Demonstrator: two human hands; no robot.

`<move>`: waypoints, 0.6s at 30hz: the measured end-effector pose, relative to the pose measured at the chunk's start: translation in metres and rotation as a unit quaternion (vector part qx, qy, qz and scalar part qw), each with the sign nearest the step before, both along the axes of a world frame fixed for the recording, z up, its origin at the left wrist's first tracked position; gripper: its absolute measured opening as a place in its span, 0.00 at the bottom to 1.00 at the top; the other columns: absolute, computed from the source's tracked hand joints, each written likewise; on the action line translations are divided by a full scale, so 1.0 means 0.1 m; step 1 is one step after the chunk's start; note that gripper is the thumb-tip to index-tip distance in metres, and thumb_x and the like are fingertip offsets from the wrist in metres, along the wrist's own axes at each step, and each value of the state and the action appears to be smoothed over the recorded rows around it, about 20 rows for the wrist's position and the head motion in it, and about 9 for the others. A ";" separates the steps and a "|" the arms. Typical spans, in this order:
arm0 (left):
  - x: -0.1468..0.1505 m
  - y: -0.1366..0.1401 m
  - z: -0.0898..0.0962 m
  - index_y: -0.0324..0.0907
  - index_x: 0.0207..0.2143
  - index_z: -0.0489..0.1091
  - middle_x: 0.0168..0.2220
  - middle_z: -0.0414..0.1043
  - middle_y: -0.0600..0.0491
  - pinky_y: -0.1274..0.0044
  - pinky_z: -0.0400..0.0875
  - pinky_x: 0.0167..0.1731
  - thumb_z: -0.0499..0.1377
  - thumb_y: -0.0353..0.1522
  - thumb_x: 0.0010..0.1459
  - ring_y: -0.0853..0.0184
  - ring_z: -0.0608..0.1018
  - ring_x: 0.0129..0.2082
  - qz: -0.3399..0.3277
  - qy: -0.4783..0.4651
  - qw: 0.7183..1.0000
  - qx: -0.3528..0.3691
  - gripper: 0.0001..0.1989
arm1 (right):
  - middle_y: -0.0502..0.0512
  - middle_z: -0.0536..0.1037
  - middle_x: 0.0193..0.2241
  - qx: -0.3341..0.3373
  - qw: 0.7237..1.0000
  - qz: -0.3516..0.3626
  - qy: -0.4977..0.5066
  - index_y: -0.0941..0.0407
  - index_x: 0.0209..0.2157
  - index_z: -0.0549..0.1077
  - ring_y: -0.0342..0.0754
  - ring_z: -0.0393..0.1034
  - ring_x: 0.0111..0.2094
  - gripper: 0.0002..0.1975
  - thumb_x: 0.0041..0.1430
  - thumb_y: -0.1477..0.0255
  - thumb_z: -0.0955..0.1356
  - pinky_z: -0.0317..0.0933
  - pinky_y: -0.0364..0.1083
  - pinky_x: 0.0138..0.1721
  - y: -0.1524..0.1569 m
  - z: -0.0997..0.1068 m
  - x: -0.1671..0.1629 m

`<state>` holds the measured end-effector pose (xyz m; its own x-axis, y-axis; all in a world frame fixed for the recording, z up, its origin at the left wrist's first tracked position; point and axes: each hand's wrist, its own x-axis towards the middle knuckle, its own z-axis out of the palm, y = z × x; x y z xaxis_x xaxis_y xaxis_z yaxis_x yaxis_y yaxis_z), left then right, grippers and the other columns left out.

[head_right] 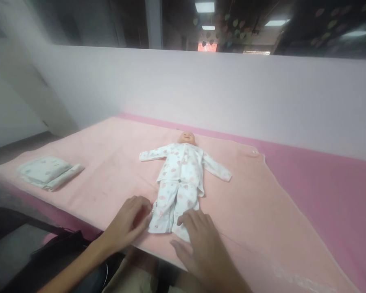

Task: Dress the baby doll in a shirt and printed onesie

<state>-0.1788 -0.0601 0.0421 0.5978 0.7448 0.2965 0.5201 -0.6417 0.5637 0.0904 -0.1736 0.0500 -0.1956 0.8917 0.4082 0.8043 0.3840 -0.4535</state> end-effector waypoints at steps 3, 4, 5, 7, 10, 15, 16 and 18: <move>-0.10 -0.24 -0.08 0.49 0.52 0.68 0.50 0.76 0.49 0.63 0.69 0.49 0.62 0.37 0.66 0.54 0.75 0.50 -0.025 0.000 0.999 0.020 0.14 | 0.59 0.78 0.43 0.030 0.999 -0.028 -0.021 0.50 0.49 0.69 0.59 0.69 0.41 0.09 0.69 0.70 0.70 0.63 0.56 0.40 -0.06 -0.21 -0.33; -0.11 -0.28 -0.11 0.49 0.53 0.68 0.51 0.76 0.49 0.63 0.68 0.50 0.62 0.37 0.65 0.53 0.74 0.51 -0.021 0.002 0.999 0.029 0.15 | 0.59 0.78 0.43 0.041 0.998 -0.045 -0.024 0.50 0.49 0.69 0.60 0.69 0.41 0.09 0.69 0.71 0.69 0.62 0.56 0.40 -0.05 -0.28 -0.40; -0.11 -0.30 -0.14 0.49 0.52 0.68 0.50 0.76 0.49 0.62 0.68 0.51 0.63 0.36 0.64 0.53 0.74 0.52 -0.015 0.004 0.999 0.034 0.15 | 0.59 0.78 0.42 0.050 0.997 -0.060 -0.027 0.51 0.49 0.69 0.60 0.69 0.41 0.09 0.69 0.72 0.68 0.61 0.56 0.40 -0.02 -0.33 -0.44; -0.08 -0.32 -0.18 0.48 0.50 0.68 0.49 0.76 0.49 0.62 0.67 0.50 0.62 0.33 0.63 0.53 0.74 0.51 0.002 0.002 0.999 0.032 0.13 | 0.58 0.78 0.40 0.059 0.995 -0.078 -0.033 0.51 0.46 0.69 0.60 0.68 0.41 0.08 0.67 0.75 0.68 0.59 0.56 0.40 0.03 -0.39 -0.49; -0.03 -0.32 -0.22 0.47 0.46 0.69 0.45 0.76 0.51 0.63 0.66 0.50 0.61 0.29 0.60 0.55 0.74 0.48 0.014 -0.014 1.000 0.021 0.11 | 0.55 0.77 0.35 0.064 0.995 -0.068 -0.029 0.51 0.41 0.69 0.58 0.67 0.39 0.07 0.65 0.78 0.68 0.56 0.54 0.40 0.06 -0.40 -0.51; -0.08 -0.35 -0.20 0.45 0.42 0.68 0.40 0.75 0.53 0.65 0.66 0.46 0.57 0.27 0.64 0.59 0.73 0.44 -0.029 -0.027 0.999 -0.004 0.06 | 0.50 0.73 0.31 0.052 0.997 -0.060 0.023 0.52 0.37 0.67 0.52 0.66 0.36 0.08 0.63 0.80 0.67 0.55 0.52 0.42 -0.01 -0.32 -0.54; -0.11 -0.36 -0.20 0.45 0.42 0.68 0.39 0.74 0.53 0.66 0.66 0.45 0.57 0.27 0.64 0.60 0.73 0.42 -0.024 -0.033 0.999 -0.003 0.06 | 0.49 0.73 0.31 0.051 0.996 -0.062 0.026 0.53 0.37 0.67 0.52 0.66 0.35 0.08 0.63 0.80 0.67 0.55 0.52 0.43 -0.03 -0.31 -0.54; -0.16 -0.39 -0.22 0.45 0.41 0.68 0.37 0.73 0.54 0.67 0.65 0.43 0.58 0.25 0.61 0.61 0.72 0.39 0.003 -0.052 0.999 0.014 0.08 | 0.49 0.72 0.31 0.051 0.996 -0.068 0.025 0.53 0.37 0.67 0.51 0.65 0.35 0.08 0.62 0.80 0.67 0.54 0.51 0.42 -0.06 -0.30 -0.54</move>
<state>-0.1952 -0.0995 0.0199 0.5579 0.7386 0.3785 0.4634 -0.6556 0.5963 0.0361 -0.1800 0.0197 -0.0525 0.8620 0.5042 0.8299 0.3185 -0.4580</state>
